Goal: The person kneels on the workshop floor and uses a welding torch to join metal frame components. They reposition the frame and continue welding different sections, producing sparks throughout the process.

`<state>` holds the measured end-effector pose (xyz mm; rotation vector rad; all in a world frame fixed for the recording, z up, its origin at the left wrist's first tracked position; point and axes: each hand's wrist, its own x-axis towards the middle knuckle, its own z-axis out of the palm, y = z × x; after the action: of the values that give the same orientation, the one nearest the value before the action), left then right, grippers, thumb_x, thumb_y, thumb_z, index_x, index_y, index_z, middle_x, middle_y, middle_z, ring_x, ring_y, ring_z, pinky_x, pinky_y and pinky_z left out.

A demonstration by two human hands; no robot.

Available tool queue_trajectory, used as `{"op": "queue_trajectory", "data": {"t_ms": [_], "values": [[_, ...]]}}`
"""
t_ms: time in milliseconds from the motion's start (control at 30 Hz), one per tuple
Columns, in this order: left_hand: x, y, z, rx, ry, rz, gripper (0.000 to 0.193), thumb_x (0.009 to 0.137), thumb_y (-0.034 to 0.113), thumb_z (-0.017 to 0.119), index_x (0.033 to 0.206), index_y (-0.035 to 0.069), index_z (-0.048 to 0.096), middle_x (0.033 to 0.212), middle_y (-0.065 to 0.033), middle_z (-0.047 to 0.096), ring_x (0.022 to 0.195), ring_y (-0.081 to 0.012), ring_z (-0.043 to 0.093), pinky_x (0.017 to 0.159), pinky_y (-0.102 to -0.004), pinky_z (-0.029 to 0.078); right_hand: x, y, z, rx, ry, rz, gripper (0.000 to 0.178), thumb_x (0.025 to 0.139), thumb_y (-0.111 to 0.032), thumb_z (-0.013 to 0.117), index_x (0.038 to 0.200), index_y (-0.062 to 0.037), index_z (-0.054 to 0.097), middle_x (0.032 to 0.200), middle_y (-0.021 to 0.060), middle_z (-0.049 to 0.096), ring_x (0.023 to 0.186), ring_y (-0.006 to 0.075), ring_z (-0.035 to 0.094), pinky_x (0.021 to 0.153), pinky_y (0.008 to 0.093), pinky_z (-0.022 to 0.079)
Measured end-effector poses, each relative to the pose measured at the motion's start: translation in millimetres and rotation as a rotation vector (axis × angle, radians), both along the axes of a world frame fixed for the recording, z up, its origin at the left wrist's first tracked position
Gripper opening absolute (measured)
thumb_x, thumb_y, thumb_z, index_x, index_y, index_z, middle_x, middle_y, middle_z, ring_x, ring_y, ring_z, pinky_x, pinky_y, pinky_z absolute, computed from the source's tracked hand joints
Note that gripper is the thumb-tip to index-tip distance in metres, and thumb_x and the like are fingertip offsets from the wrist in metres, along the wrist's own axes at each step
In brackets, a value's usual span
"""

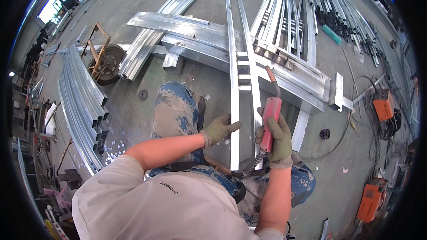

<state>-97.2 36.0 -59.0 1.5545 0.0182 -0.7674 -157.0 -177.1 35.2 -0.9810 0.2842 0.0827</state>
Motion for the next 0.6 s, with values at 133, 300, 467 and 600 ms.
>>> {"op": "queue_trajectory", "data": {"t_ms": [133, 300, 467, 600], "values": [[0.7, -16.1, -13.2, 0.034, 0.056, -0.008, 0.062, 0.099, 0.042, 0.074, 0.136, -0.006, 0.059, 0.115, -0.0149, 0.071, 0.093, -0.0201, 0.069, 0.077, -0.0345, 0.059, -2.5, 8.6, -0.8, 0.041, -0.038, -0.034, 0.062, 0.103, -0.025, 0.069, 0.155, -0.0018, 0.044, 0.144, 0.0189, 0.061, 0.074, 0.0187, 0.07, 0.058, 0.0324, 0.059], [3.7, -29.4, -19.8, 0.123, 0.12, -0.076, 0.069, 0.098, 0.047, 0.075, 0.139, -0.005, 0.058, 0.115, -0.0172, 0.07, 0.099, -0.0254, 0.071, 0.081, -0.0388, 0.062, -8.6, 6.4, -5.8, 0.081, -0.04, -0.028, 0.061, 0.104, -0.024, 0.068, 0.157, -0.0081, 0.044, 0.144, 0.0157, 0.062, 0.077, 0.0183, 0.069, 0.059, 0.0324, 0.058], [10.4, -29.3, -27.1, 0.074, 0.267, -0.127, 0.065, 0.098, 0.044, 0.076, 0.141, 0.0, 0.057, 0.121, -0.0166, 0.069, 0.105, -0.0271, 0.07, 0.088, -0.0416, 0.062, -8.1, 5.6, -10.4, 0.109, 0.004, -0.04, 0.06, 0.104, -0.022, 0.068, 0.158, -0.0109, 0.044, 0.143, 0.0134, 0.063, 0.076, 0.016, 0.066, 0.057, 0.0291, 0.056], [12.6, -31.3, -30.8, -0.067, 0.372, -0.089, 0.055, 0.098, 0.034, 0.078, 0.139, 0.004, 0.059, 0.125, -0.0136, 0.069, 0.11, -0.0273, 0.07, 0.094, -0.0459, 0.06, -8.8, 14.1, -3.3, 0.102, -0.006, -0.089, 0.057, 0.104, -0.022, 0.068, 0.156, -0.0077, 0.047, 0.14, 0.0145, 0.065, 0.075, 0.0165, 0.068, 0.058, 0.0308, 0.059]]}}
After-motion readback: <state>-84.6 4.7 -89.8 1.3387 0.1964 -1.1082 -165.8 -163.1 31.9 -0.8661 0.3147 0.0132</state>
